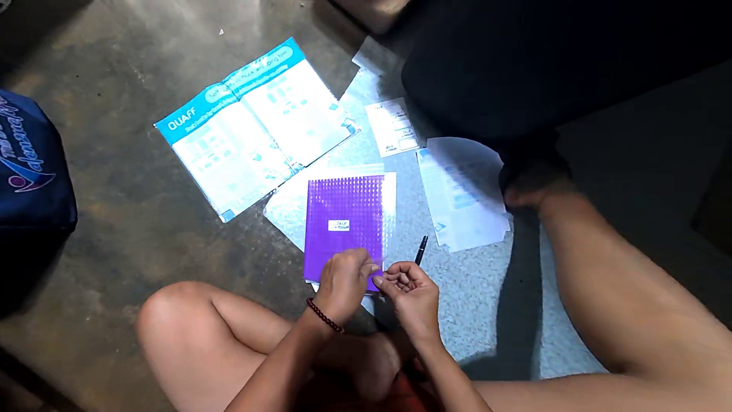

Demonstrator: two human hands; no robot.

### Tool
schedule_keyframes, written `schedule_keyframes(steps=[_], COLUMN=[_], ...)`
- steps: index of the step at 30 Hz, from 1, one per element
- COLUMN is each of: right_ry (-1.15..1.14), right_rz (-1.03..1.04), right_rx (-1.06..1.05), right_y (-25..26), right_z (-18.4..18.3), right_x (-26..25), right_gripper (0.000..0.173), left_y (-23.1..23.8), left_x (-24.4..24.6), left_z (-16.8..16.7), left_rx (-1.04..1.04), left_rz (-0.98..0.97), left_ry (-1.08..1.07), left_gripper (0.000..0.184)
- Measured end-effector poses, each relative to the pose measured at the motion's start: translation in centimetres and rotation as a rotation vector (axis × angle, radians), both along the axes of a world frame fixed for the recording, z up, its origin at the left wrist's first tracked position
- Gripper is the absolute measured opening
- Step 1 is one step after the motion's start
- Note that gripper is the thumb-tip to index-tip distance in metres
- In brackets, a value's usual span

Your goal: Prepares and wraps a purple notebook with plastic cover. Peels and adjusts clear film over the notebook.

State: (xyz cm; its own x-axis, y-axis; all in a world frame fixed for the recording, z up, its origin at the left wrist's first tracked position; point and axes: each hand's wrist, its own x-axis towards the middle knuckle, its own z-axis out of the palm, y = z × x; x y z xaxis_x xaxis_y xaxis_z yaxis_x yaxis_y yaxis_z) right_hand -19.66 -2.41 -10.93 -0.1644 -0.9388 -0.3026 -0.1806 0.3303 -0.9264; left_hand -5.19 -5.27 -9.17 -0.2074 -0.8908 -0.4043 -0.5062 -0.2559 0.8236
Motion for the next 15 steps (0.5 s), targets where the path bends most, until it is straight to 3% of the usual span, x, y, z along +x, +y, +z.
schedule_keyframes(steps=[15], right_ry=[0.091], right_rz=[0.04], right_rx=[-0.04], right_y=[-0.06], right_z=[-0.3], right_x=[0.01], right_gripper=[0.012], left_y=[-0.12], left_x=[0.48], left_z=[-0.03], left_rx=[-0.032], left_rz=[0.069], left_ry=[-0.017], left_gripper=[0.023])
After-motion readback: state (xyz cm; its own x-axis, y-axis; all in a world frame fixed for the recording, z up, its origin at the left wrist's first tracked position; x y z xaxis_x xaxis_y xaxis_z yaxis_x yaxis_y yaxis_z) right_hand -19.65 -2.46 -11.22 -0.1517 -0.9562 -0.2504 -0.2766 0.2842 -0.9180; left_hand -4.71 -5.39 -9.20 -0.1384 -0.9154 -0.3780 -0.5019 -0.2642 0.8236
